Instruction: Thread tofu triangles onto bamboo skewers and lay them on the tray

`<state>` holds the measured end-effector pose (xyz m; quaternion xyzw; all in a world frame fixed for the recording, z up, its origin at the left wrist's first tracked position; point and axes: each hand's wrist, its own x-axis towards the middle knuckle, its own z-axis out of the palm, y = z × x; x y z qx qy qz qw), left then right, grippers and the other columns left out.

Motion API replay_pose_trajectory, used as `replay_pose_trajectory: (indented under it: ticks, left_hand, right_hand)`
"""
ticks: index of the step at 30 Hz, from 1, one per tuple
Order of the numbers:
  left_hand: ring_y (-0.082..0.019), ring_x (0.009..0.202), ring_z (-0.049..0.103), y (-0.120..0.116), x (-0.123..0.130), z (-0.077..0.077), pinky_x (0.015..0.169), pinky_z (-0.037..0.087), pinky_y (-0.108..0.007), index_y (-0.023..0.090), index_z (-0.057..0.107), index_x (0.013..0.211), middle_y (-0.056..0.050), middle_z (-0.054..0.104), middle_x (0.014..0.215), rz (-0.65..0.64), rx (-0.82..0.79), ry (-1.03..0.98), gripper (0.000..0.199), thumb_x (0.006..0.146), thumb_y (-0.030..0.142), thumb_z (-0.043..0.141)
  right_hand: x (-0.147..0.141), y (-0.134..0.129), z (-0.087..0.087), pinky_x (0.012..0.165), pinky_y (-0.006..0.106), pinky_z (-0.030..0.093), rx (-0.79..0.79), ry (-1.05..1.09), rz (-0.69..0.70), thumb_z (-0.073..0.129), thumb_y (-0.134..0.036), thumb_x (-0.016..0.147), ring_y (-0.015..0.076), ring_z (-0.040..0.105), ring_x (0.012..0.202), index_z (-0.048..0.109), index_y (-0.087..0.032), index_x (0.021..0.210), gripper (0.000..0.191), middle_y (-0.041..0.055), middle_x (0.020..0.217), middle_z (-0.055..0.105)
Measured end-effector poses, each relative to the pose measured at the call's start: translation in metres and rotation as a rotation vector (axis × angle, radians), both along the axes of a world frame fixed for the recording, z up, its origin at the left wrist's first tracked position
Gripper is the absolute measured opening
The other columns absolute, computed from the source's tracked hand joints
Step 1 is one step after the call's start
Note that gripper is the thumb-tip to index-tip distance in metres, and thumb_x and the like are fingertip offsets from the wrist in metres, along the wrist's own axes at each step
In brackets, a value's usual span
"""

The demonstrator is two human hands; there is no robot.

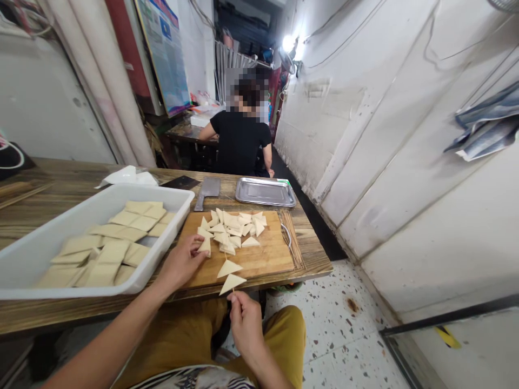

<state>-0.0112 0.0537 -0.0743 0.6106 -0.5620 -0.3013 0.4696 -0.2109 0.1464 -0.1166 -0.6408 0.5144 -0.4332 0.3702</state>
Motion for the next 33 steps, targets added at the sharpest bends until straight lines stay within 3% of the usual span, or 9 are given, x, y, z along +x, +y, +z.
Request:
replay_pose_trajectory:
  ticks: [5,8,10,15,24,33]
  left_hand:
    - [-0.015,0.072,0.06,0.004,-0.002,0.002,0.069,0.048,-0.027,0.016,0.061,0.104,-0.001,0.064,0.077,-0.081,0.151,0.588,0.042,0.067,0.03,0.07]
    - [-0.011,0.066,0.059,0.007,-0.002,0.009,0.06,0.049,-0.023,0.016,0.058,0.111,-0.001,0.061,0.076,-0.139,0.269,0.963,0.041,0.071,0.017,0.068]
    - [-0.01,0.064,0.059,0.008,-0.001,0.013,0.053,0.048,-0.019,0.014,0.059,0.11,-0.003,0.06,0.077,-0.154,0.277,1.091,0.036,0.074,0.008,0.064]
    - [-0.003,0.048,0.044,0.006,0.002,0.014,0.037,0.032,-0.01,0.008,0.062,0.104,-0.006,0.059,0.073,-0.191,0.282,1.183,0.026,0.08,0.002,0.054]
    - [0.001,0.048,0.04,-0.002,0.007,0.005,0.035,0.03,-0.008,0.004,0.058,0.079,-0.015,0.062,0.092,-0.18,0.378,1.254,0.007,0.083,0.003,0.052]
    - [0.0,0.044,0.038,-0.002,0.007,0.01,0.033,0.026,-0.008,0.011,0.048,0.077,-0.007,0.055,0.074,-0.14,0.483,1.364,0.011,0.085,0.004,0.049]
  right_hand:
    - [0.001,0.006,0.005,0.043,0.02,0.023,0.023,-0.02,0.078,0.041,-0.043,0.093,0.0086,0.03,0.047,0.063,-0.014,0.083,0.038,-0.0057,0.053,0.032]
    - [0.001,0.01,0.01,0.042,0.019,0.022,0.025,-0.024,0.103,0.041,-0.042,0.093,0.0084,0.03,0.047,0.062,-0.015,0.08,0.036,-0.0055,0.053,0.032]
    - [0.001,0.012,0.014,0.042,0.019,0.021,0.027,-0.028,0.113,0.042,-0.042,0.093,0.0083,0.029,0.048,0.062,-0.016,0.078,0.036,-0.0052,0.054,0.032]
    - [0.0,0.015,0.016,0.041,0.02,0.019,0.053,-0.032,0.13,0.041,-0.041,0.093,0.0085,0.028,0.047,0.063,-0.016,0.081,0.035,-0.0057,0.053,0.03]
    - [0.001,0.015,0.016,0.042,0.02,0.02,0.07,0.002,0.133,0.041,-0.039,0.093,0.0086,0.027,0.048,0.062,-0.016,0.079,0.034,-0.0054,0.053,0.031]
    - [0.002,0.016,0.02,0.043,0.02,0.021,0.046,0.041,0.138,0.042,-0.038,0.093,0.0089,0.028,0.049,0.062,-0.016,0.076,0.034,-0.005,0.054,0.031]
